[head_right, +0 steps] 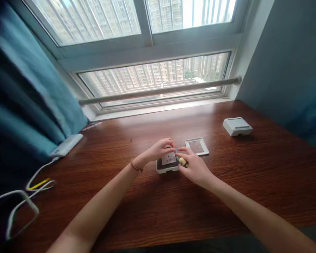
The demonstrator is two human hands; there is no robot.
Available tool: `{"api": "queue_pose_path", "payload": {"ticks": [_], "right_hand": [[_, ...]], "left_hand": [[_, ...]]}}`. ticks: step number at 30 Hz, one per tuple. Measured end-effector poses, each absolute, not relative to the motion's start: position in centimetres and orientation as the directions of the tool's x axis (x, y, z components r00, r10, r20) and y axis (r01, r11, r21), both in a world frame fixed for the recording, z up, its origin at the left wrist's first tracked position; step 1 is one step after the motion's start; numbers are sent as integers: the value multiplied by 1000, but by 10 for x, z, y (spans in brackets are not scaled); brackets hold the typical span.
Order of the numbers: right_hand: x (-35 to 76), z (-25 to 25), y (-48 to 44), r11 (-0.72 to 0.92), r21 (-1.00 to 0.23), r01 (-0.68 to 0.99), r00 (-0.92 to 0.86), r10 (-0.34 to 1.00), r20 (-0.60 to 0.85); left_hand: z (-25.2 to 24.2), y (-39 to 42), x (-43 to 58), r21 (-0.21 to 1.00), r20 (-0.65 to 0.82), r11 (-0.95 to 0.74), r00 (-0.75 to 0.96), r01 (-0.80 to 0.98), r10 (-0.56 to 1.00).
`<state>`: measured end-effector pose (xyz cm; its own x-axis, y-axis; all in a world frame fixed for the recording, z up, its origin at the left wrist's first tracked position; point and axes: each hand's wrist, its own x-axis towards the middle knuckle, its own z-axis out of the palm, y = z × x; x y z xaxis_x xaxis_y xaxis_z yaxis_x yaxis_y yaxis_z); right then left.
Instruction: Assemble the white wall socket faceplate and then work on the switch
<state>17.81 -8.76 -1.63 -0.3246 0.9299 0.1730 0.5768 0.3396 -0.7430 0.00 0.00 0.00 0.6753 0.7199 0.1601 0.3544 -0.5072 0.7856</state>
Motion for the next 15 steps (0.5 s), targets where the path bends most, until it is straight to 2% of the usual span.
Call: {"api": "queue_pose_path", "payload": {"ticks": [3,6,10,12,15], "right_hand": [[177,-20,-84,357,-785,506,-364,914,181],[177,-16,-84,298,-862,409,-327,930,167],[177,-2,-88,33,-979,201,-299,954,-29],[177,3,-90,-82,-991,106,-310,944,-112],[178,6,-91,-172,-985,27,-321,931,-172]], "left_hand": [[0,1,1,788,170,-507,668,349,724],[1,0,0,814,184,-486,653,318,735],[3,-6,-3,891,195,-404,629,207,753],[4,-10,-4,915,207,-372,610,156,765],[5,-17,-5,932,212,-345,604,111,768]]}}
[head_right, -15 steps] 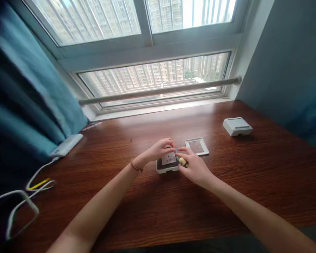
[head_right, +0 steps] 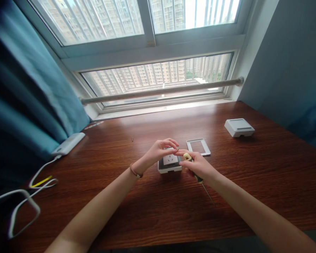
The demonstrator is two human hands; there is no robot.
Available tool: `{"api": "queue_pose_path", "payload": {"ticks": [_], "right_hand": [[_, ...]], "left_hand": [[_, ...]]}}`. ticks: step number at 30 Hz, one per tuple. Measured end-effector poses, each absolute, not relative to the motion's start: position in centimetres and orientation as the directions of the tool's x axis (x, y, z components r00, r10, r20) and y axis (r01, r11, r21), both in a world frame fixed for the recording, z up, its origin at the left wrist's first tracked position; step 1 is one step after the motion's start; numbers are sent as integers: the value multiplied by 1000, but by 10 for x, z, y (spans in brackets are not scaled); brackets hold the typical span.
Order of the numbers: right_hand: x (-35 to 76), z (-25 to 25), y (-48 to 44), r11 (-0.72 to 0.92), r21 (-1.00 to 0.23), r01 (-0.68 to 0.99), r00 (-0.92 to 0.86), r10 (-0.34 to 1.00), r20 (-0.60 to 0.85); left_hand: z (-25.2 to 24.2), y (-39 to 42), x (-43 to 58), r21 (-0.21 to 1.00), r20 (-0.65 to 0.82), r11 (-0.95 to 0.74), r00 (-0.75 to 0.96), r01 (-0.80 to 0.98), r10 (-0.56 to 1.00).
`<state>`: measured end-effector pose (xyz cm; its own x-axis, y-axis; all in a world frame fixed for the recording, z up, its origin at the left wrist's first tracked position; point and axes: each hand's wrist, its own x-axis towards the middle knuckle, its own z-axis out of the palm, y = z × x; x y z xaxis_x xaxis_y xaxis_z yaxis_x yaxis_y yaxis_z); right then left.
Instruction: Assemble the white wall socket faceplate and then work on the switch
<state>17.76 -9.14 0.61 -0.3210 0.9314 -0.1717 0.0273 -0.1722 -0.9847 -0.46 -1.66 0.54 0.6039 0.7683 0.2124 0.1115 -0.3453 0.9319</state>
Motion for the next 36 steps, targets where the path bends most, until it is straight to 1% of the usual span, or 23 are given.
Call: {"api": "queue_pose_path", "payload": {"ticks": [4,6,8,9,11,14,16,18,21,25,36], "right_hand": [[177,9,-93,-246,-969,-4,-347,910,-229],[176,12,-94,-272,-962,-4,-340,905,-254],[175,14,-94,-286,-958,0,-327,906,-271],[175,14,-94,-287,-958,1,-319,908,-272],[174,14,-93,-278,-961,-4,-302,916,-263],[174,11,-92,-268,-963,-5,-291,922,-255],[174,10,-92,-267,-964,-1,-295,921,-255],[174,10,-92,-265,-964,5,-298,920,-254],[173,10,-93,-259,-966,2,-302,921,-247],[172,11,-94,-260,-966,-2,-294,923,-247],[175,2,-90,-233,-973,-1,-288,932,-223]], "left_hand": [[5,-23,-5,948,176,-298,600,109,780],[3,-20,-10,954,162,-267,522,132,837],[-1,-12,-22,942,148,-237,340,239,929],[-4,-5,-31,919,152,-214,204,331,967],[-10,11,-54,887,174,-161,10,433,985],[-20,34,-97,833,201,-38,-239,552,950],[-28,45,-123,787,219,58,-366,614,904],[-37,52,-142,739,239,144,-456,658,857],[-50,60,-158,678,253,223,-507,700,824],[-63,69,-163,615,257,282,-524,737,812],[-71,67,-167,489,253,403,-568,774,783]]}}
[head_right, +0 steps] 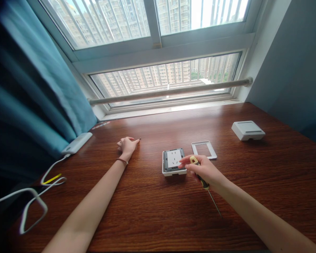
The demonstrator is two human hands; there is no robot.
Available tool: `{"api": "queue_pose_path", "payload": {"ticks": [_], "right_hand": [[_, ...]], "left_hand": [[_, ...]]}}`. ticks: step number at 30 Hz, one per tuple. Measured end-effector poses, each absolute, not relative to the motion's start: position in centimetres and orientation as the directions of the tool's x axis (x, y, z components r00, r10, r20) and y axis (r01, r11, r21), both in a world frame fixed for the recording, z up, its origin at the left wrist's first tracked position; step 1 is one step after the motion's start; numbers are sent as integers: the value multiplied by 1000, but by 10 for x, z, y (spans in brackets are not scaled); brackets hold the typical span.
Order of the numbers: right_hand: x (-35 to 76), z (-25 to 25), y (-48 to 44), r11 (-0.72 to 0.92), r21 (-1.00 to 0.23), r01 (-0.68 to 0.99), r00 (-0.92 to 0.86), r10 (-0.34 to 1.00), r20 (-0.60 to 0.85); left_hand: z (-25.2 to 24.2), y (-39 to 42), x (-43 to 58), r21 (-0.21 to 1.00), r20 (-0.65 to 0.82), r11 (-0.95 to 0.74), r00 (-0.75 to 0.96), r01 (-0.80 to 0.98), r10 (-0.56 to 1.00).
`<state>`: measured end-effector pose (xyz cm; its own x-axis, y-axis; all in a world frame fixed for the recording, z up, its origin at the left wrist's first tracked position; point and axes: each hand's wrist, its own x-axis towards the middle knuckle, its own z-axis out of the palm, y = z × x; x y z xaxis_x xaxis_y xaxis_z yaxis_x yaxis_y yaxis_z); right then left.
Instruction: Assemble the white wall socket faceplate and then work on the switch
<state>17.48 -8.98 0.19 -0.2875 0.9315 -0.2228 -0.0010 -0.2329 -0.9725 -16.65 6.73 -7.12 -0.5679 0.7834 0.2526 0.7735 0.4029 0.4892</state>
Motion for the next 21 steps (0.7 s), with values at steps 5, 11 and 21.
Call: {"api": "queue_pose_path", "payload": {"ticks": [5,11,21], "right_hand": [[174,3,-90,-233,-973,3,-279,934,-224],[173,5,-91,-241,-970,-5,-276,933,-231],[182,-2,-78,-289,-943,-166,-124,955,-270]], "left_hand": [[-71,66,-164,463,237,395,-541,793,807],[-70,63,-156,440,272,349,-494,827,826],[-62,57,-151,470,275,331,-492,818,826]]}}
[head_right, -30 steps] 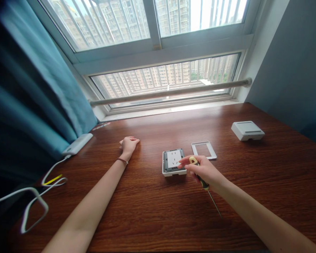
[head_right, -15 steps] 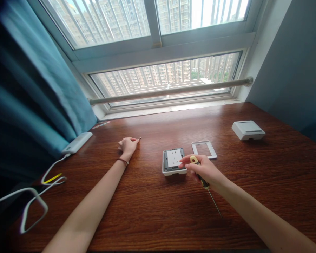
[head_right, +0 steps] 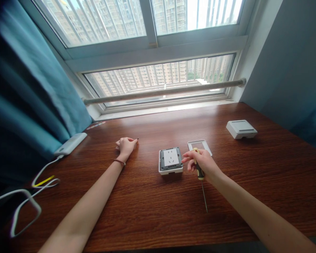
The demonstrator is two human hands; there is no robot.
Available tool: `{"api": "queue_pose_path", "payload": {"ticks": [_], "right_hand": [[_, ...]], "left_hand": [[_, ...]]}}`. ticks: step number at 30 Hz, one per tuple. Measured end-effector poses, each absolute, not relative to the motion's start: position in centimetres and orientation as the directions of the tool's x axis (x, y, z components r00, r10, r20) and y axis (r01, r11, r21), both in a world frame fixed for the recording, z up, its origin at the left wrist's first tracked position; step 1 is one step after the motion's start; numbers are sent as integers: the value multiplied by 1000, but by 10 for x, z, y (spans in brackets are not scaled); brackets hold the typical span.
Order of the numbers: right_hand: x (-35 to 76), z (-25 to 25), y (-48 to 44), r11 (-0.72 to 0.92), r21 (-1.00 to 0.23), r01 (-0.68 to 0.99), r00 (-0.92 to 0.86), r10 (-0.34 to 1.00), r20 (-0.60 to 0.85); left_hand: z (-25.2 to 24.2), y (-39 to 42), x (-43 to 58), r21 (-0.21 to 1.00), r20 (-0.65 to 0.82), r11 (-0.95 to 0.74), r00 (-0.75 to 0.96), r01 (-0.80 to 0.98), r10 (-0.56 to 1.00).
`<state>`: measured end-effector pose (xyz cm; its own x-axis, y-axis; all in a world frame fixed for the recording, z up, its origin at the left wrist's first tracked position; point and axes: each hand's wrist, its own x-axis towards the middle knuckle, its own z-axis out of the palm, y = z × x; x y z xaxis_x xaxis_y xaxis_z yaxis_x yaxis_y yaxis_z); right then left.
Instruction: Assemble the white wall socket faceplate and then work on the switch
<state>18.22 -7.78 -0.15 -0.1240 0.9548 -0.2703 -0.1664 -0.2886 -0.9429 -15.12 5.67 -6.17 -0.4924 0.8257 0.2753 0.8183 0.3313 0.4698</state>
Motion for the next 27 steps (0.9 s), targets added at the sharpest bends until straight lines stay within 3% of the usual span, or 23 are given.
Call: {"api": "queue_pose_path", "payload": {"ticks": [3,6,9,11,16,27], "right_hand": [[191,-5,-68,-263,-938,-226,11,962,-272],[202,-7,-58,-186,-950,-250,161,960,-230],[213,-10,-47,-99,-956,-274,261,950,-174],[220,-12,-41,-22,-960,-279,320,941,-115],[227,-17,-33,53,-960,-275,442,894,-77],[225,-27,-31,57,-962,-266,434,899,-67]], "left_hand": [[-51,46,-141,476,341,276,-465,835,817],[-42,26,-117,472,417,93,-315,877,853],[-41,-1,-86,505,444,-361,122,784,888],[-45,-20,-69,566,393,-501,320,655,862],[-51,-45,-51,666,279,-514,458,541,844],[-46,-43,-50,698,242,-477,451,534,859]]}}
